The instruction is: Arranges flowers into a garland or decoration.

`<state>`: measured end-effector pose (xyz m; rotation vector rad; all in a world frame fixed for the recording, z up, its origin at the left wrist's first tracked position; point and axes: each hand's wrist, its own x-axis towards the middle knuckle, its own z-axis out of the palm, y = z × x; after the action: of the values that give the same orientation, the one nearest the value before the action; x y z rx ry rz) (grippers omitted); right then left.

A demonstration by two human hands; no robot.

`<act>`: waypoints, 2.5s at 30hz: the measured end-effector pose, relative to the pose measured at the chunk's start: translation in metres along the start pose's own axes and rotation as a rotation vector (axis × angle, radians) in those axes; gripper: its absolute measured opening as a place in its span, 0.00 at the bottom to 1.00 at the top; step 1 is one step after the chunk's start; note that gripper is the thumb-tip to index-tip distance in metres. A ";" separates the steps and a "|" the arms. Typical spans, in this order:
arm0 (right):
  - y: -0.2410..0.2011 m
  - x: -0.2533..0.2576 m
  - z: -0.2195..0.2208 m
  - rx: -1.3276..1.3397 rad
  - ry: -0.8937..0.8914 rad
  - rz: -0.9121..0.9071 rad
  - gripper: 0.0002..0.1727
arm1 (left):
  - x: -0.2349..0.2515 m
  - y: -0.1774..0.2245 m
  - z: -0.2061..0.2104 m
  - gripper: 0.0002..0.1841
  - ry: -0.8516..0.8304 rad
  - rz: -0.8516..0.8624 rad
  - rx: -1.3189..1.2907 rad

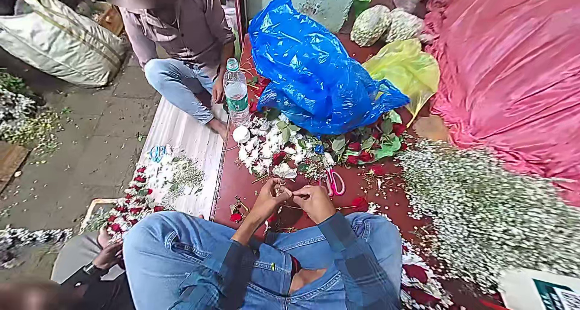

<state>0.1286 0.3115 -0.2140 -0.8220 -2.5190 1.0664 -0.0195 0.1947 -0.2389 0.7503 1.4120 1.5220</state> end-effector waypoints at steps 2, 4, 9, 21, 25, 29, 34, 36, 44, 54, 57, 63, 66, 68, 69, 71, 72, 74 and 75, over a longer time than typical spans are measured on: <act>0.004 0.001 0.000 -0.053 0.010 -0.055 0.12 | 0.004 -0.005 -0.001 0.25 0.024 0.077 0.101; 0.006 0.003 0.003 -0.140 0.034 -0.137 0.15 | 0.006 -0.007 -0.002 0.23 0.035 0.093 0.170; 0.014 0.019 0.013 -0.398 0.063 0.056 0.16 | 0.005 -0.005 -0.001 0.24 0.026 0.033 0.142; 0.021 0.005 0.012 -0.194 0.144 -0.375 0.12 | 0.005 -0.009 -0.004 0.22 0.066 0.025 0.128; 0.011 0.003 0.011 0.082 0.103 -0.175 0.15 | 0.006 -0.011 -0.004 0.21 0.078 0.028 0.108; 0.008 0.005 0.014 0.577 0.155 -0.054 0.19 | 0.005 -0.009 -0.005 0.22 0.028 0.014 0.027; 0.013 0.001 0.018 0.261 0.143 -0.236 0.18 | 0.005 -0.009 -0.005 0.23 0.082 0.007 0.143; 0.016 0.001 0.015 0.198 0.134 -0.271 0.16 | 0.004 -0.007 -0.005 0.22 0.060 0.006 0.109; 0.033 0.015 -0.019 0.790 0.494 -0.096 0.10 | 0.003 -0.002 -0.005 0.12 -0.035 0.045 -0.020; 0.014 0.016 -0.004 1.011 0.408 -0.131 0.14 | 0.000 -0.008 -0.003 0.11 -0.155 0.059 -0.023; 0.012 0.017 -0.002 0.989 0.448 -0.149 0.12 | 0.001 -0.008 -0.003 0.10 -0.162 0.056 -0.030; 0.011 0.018 0.005 0.859 0.361 -0.121 0.16 | 0.000 -0.010 -0.005 0.11 -0.138 0.042 -0.006; 0.011 0.017 -0.001 0.774 0.232 -0.111 0.28 | 0.000 -0.010 -0.005 0.11 -0.158 0.047 -0.020; 0.016 0.018 -0.008 0.698 0.149 -0.160 0.28 | -0.001 -0.010 -0.004 0.10 -0.175 0.038 -0.040; 0.020 0.018 -0.012 0.689 0.115 -0.145 0.27 | -0.002 -0.010 -0.003 0.11 -0.172 0.032 -0.051; 0.030 0.016 -0.016 0.719 0.100 0.056 0.24 | -0.003 -0.008 -0.002 0.11 -0.152 0.034 -0.082; 0.037 0.018 -0.014 0.674 0.089 0.213 0.22 | -0.002 -0.006 -0.002 0.11 -0.129 0.044 -0.105; 0.053 0.027 -0.008 0.443 0.061 0.389 0.21 | 0.000 -0.004 -0.002 0.11 -0.086 0.061 -0.154; 0.059 0.031 -0.012 0.363 0.136 0.371 0.20 | 0.001 -0.005 -0.002 0.11 -0.078 0.060 -0.169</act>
<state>0.1325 0.3704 -0.2477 -1.2266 -2.0183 1.4698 -0.0209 0.1939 -0.2442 0.7449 1.1970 1.6178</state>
